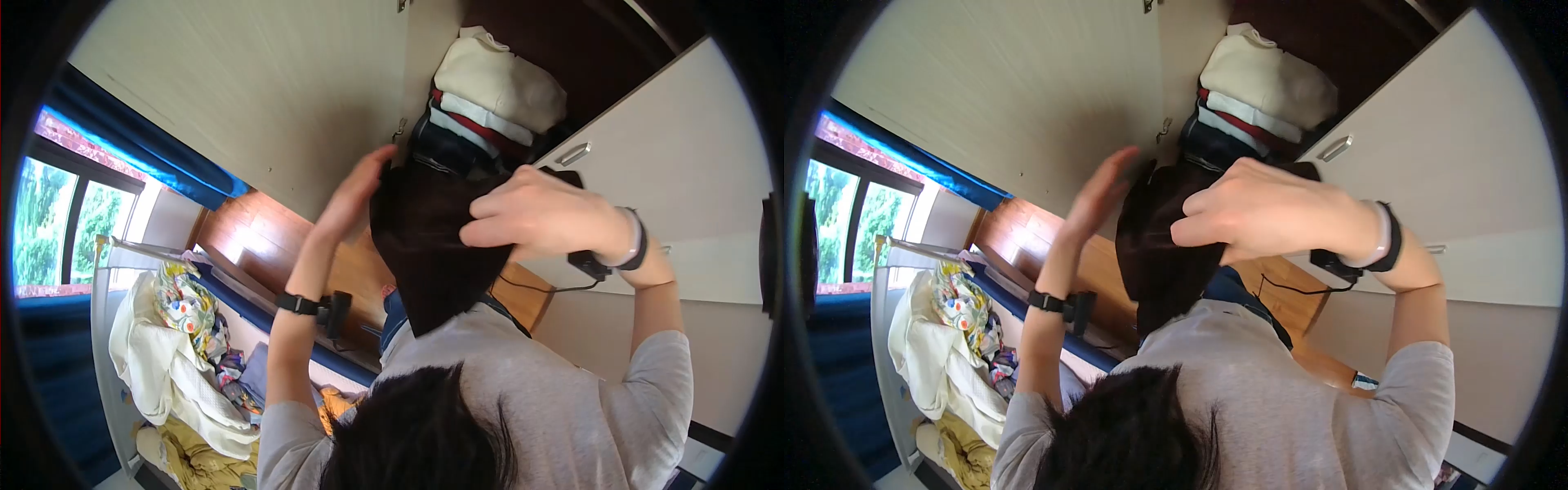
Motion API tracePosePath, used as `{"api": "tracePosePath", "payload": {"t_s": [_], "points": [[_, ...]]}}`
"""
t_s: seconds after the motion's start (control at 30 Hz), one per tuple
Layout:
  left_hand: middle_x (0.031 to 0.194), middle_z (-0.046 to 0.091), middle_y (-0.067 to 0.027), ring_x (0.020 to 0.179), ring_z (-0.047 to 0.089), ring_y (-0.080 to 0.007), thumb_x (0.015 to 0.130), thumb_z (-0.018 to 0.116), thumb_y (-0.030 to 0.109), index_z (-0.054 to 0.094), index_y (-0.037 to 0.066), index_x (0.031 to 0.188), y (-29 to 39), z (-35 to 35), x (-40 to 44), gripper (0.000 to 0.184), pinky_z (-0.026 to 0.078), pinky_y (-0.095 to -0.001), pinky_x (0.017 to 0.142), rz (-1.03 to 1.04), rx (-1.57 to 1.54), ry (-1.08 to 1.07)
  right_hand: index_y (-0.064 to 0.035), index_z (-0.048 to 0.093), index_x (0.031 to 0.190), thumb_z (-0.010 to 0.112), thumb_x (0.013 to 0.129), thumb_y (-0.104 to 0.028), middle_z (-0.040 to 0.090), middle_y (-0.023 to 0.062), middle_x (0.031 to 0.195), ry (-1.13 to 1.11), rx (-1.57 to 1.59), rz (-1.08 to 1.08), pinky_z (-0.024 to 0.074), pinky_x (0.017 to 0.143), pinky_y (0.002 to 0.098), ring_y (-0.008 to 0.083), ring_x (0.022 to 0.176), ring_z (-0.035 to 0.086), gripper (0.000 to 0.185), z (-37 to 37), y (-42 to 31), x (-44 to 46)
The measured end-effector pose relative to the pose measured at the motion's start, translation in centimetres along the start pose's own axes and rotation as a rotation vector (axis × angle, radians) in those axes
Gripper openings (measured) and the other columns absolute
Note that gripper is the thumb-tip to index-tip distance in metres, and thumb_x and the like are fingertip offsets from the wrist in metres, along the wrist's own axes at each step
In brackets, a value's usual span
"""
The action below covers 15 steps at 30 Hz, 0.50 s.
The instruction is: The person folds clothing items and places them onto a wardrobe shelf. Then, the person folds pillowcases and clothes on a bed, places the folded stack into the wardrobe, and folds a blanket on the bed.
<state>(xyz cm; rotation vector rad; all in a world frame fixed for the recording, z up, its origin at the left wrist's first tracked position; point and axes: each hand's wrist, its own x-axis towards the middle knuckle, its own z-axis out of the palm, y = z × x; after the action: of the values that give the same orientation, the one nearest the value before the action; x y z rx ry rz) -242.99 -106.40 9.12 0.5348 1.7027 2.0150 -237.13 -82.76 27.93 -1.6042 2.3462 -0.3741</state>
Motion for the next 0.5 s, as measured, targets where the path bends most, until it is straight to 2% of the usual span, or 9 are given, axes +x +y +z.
{"api": "tracePosePath", "payload": {"t_s": [0.07,0.13,0.17,0.23,0.3,0.33,0.4,0.43,0.5], "points": [[0.14,0.03,-0.0089,0.131,0.023,-0.0184,0.094,0.033,0.036,0.031,0.003,0.134,-1.6,2.9,1.7,0.052,0.016,-0.0307,0.107,0.025,0.083,-0.221,-0.0052,0.053,0.083,0.071,0.058,-0.015,0.052,0.0075,0.073,0.084,-0.049,-0.024,0.0436,0.051,0.0337,0.0269,0.065,0.056,0.033,-3.8,-1.7,-1.0],[0.139,0.031,-0.0088,0.13,0.024,-0.0185,0.094,0.034,0.036,0.031,0.003,0.134,-4.1,5.9,2.2,0.052,0.017,-0.031,0.106,-0.034,0.177,-0.44,-0.0055,0.058,0.088,0.074,0.059,-0.021,0.057,0.0074,0.081,0.165,-0.08,-0.024,0.0456,0.055,0.0324,0.0254,0.068,0.058,0.037,-7.8,-2.0,-2.2],[0.139,0.031,-0.0088,0.129,0.024,-0.0186,0.094,0.034,0.036,0.031,0.003,0.134,-5.6,7.5,2.0,0.051,0.018,-0.0312,0.106,-0.091,0.242,-0.553,-0.0032,0.058,0.085,0.071,0.064,-0.025,0.053,0.0076,0.075,0.282,-0.203,-0.04,0.0417,0.051,0.0313,0.0233,0.061,0.054,0.034,-9.0,-0.6,-3.1],[0.138,0.032,-0.0088,0.129,0.025,-0.0187,0.094,0.034,0.036,0.031,0.004,0.134,-8.9,10.0,0.4,0.051,0.019,-0.0315,0.105,-0.216,0.37,-0.772,-0.0008,0.058,0.083,0.07,0.069,-0.03,0.052,0.0073,0.071,0.507,-0.282,0.122,0.0398,0.049,0.0296,0.0205,0.056,0.052,0.035,-10.4,1.8,-4.2],[0.138,0.032,-0.0087,0.128,0.026,-0.0188,0.094,0.034,0.036,0.032,0.004,0.133,-12.6,11.5,-2.2,0.051,0.02,-0.0318,0.105,-0.341,0.489,-0.955,-0.001,0.06,0.087,0.072,0.068,-0.031,0.057,0.0077,0.075,0.533,-0.092,0.439,0.0436,0.056,0.028,0.0195,0.063,0.055,0.038,-10.6,4.1,-3.5],[0.138,0.032,-0.0087,0.128,0.027,-0.0189,0.094,0.035,0.036,0.032,0.004,0.133,-14.0,12.0,-3.7,0.051,0.02,-0.0319,0.104,-0.394,0.529,-1.017,-0.0015,0.06,0.09,0.074,0.067,-0.031,0.059,0.0086,0.078,0.451,0.053,0.574,0.0454,0.06,0.0269,0.0193,0.067,0.057,0.04,-9.8,6.0,-2.2],[0.137,0.033,-0.0086,0.127,0.028,-0.019,0.093,0.035,0.035,0.032,0.004,0.133,-16.5,12.2,-6.4,0.05,0.021,-0.0322,0.104,-0.483,0.574,-1.103,-0.0056,0.058,0.102,0.073,0.069,-0.028,0.061,0.0109,0.089,0.323,-0.037,0.541,0.0468,0.067,0.0289,0.0212,0.077,0.059,0.043,-4.3,11.9,-2.0],[0.137,0.033,-0.0086,0.127,0.028,-0.0191,0.093,0.035,0.035,0.032,0.004,0.133,-17.8,12.2,-7.9,0.05,0.021,-0.0324,0.103,-0.525,0.574,-1.116,-0.0064,0.052,0.116,0.071,0.071,-0.025,0.058,0.0126,0.102,0.2,-0.079,0.61,0.046,0.078,0.0329,0.0237,0.091,0.057,0.052,0.1,13.9,-2.5],[0.136,0.034,-0.0086,0.126,0.029,-0.0192,0.093,0.035,0.035,0.033,0.004,0.133,-19.2,11.8,-9.8,0.05,0.022,-0.0327,0.103,-0.602,0.544,-1.076,-0.0011,0.037,0.13,0.067,0.075,-0.033,0.041,0.0192,0.129,0.111,0.382,0.342,0.0303,0.101,0.0368,0.029,0.123,0.036,0.071,10.1,15.3,-3.2]]}}
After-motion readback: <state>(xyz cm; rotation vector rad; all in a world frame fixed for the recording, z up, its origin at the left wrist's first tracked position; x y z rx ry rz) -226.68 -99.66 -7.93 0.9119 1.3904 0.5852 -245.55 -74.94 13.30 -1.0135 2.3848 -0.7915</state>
